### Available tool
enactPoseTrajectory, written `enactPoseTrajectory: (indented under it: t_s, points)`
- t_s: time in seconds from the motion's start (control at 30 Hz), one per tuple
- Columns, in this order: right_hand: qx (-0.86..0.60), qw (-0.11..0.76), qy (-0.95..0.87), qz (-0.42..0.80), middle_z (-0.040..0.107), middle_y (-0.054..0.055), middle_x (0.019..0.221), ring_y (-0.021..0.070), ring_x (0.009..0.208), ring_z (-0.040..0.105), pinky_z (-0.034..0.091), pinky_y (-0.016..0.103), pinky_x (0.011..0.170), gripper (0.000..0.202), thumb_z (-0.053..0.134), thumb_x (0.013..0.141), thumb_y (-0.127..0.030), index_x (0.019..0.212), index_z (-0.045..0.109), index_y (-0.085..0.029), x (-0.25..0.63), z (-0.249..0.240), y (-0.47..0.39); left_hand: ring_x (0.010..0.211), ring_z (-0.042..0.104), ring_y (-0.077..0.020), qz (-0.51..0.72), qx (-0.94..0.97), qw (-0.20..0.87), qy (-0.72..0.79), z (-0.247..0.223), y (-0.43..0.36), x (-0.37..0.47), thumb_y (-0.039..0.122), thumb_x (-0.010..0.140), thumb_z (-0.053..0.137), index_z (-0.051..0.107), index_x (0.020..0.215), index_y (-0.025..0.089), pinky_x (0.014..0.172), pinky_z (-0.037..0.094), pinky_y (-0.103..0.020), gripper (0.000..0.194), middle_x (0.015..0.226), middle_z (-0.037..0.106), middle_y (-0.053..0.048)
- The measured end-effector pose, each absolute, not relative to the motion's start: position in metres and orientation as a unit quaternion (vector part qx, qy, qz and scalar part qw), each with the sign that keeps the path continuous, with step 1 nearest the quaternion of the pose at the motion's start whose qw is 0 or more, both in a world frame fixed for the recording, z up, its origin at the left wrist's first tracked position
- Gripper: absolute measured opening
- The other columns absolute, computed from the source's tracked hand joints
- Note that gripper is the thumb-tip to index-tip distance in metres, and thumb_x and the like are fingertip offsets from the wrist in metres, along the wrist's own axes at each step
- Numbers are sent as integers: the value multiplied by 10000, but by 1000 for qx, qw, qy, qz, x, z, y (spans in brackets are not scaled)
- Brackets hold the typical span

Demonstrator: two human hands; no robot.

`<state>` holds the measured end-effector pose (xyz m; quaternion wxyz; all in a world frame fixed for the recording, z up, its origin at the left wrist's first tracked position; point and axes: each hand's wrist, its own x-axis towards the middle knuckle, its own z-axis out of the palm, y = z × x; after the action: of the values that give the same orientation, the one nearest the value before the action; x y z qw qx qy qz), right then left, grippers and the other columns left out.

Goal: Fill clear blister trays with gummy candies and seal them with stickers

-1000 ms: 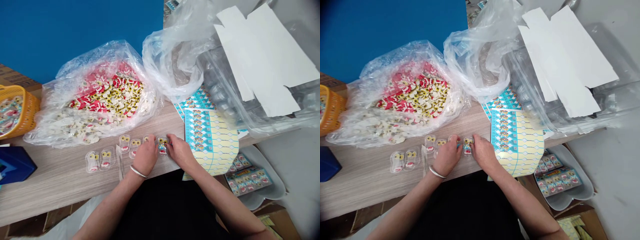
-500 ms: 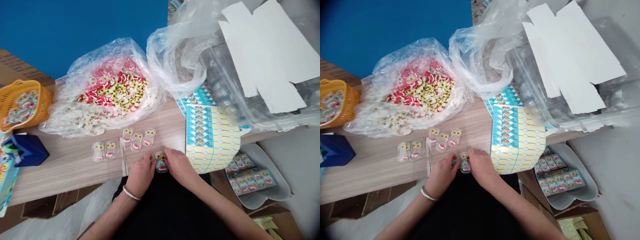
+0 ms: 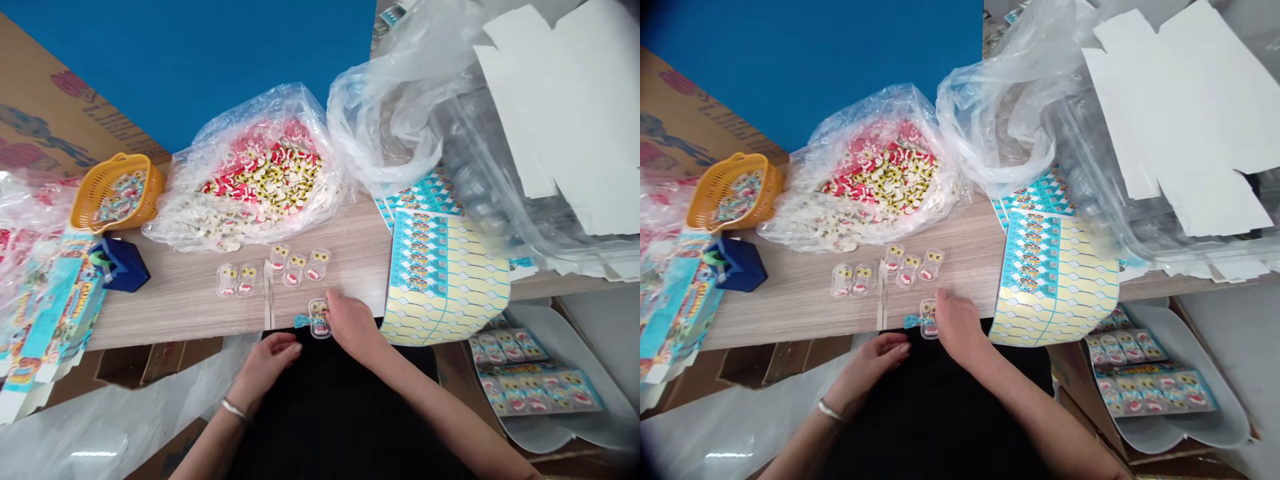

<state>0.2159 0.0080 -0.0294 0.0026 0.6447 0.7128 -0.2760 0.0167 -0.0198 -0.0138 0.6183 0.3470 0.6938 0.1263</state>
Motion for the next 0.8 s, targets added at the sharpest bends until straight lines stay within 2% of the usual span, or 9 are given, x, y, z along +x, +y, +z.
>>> enactPoseTrajectory:
  t_s: [0.07, 0.13, 0.3, 0.47, 0.57, 0.67, 0.8]
  points:
    - [644, -6, 713, -279, 721, 81, 870, 263, 783, 698, 420, 319, 633, 120, 492, 936, -197, 1048, 530, -178, 214, -28, 7, 961, 700, -214, 176, 254, 725, 615, -23, -18, 29, 407, 702, 800, 708, 1001, 135, 893, 520, -317, 415, 1026, 757, -116]
    - [638, -20, 713, -289, 723, 82, 888, 256, 796, 698, 417, 313, 639, 116, 509, 929, -203, 1039, 537, -183, 212, -26, 6, 957, 700, -213, 224, 193, 758, 581, -30, -16, 42, 394, 698, 810, 735, 962, 119, 941, 508, -332, 389, 1027, 757, -125]
    - [620, -82, 686, -372, 725, 61, 860, 234, 816, 689, 421, 301, 672, 147, 579, 888, -230, 1030, 583, -194, 213, -27, 1, 732, 692, -180, 269, 176, 721, 614, -32, -19, 54, 393, 604, 869, 736, 804, 111, 773, 559, -323, 370, 803, 762, -78]
    - [614, -270, 528, -521, 717, 41, 962, 153, 679, 618, 449, 283, 648, 361, 665, 833, -375, 1148, 605, -209, 232, -34, 3, 674, 664, -151, 315, 227, 656, 647, -12, -10, 47, 418, 595, 865, 719, 824, 140, 651, 542, -265, 389, 764, 746, -40]
    - [568, -342, 482, -573, 678, 12, 835, 129, 619, 544, 415, 260, 589, 271, 650, 832, -420, 988, 650, -198, 245, -26, 9, 663, 650, -146, 338, 264, 644, 633, 3, 4, 49, 419, 590, 869, 714, 796, 138, 629, 535, -252, 382, 738, 733, -37]
    - [534, -378, 500, -567, 556, -29, 657, 114, 594, 456, 351, 243, 564, 221, 614, 857, -401, 786, 625, -192, 254, -11, 16, 651, 635, -139, 348, 279, 669, 595, 15, 16, 56, 405, 604, 869, 710, 738, 127, 624, 536, -249, 347, 705, 718, -42]
    - [495, -433, 475, -585, 447, -57, 603, 97, 560, 376, 296, 227, 526, 264, 609, 881, -432, 780, 581, -190, 255, -1, 19, 607, 612, -113, 349, 240, 754, 502, 26, 26, 69, 336, 636, 866, 717, 747, 126, 609, 545, -248, 281, 690, 695, -27]
